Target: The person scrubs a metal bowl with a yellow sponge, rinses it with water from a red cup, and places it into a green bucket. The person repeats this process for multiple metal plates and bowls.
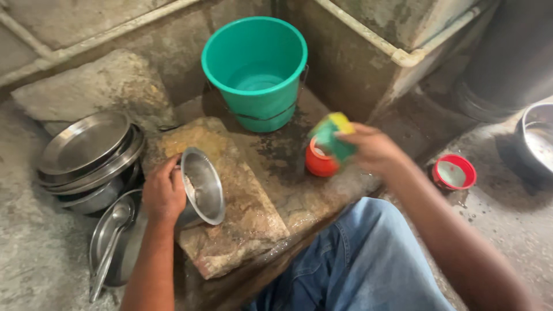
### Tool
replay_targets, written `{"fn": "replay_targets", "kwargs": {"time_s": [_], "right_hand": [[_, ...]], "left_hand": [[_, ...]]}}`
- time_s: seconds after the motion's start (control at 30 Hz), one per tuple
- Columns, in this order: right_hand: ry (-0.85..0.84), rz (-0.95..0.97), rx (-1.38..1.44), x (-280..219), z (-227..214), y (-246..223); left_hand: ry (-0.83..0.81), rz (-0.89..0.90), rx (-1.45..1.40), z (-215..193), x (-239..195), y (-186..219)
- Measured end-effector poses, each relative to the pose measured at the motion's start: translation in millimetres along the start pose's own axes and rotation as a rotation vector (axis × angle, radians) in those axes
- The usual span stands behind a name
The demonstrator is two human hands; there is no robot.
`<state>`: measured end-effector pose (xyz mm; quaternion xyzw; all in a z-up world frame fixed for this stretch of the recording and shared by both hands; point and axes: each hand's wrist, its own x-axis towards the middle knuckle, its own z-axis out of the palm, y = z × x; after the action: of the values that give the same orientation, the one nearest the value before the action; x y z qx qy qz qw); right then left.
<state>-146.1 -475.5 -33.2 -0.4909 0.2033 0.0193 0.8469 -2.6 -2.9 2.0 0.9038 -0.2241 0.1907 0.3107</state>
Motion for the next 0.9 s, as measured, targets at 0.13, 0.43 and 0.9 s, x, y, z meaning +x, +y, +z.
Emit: {"fn": "replay_targets", "kwargs": {"time_s": [0.13,0.43,0.9], "right_hand": [[-0.186,-0.098,-0.196,51,154,73],[-0.430,-1.126,-1.289,87,246,178],[-0.807,-0.477,-1.112,28,259,203]], "left_hand": [[0.022,0.024,-0.033,-2,-1,2],[0.045,0.094,-0.083,-8,-4,-1],[-0.023,0.069,-0.222,-19,0,3]]}}
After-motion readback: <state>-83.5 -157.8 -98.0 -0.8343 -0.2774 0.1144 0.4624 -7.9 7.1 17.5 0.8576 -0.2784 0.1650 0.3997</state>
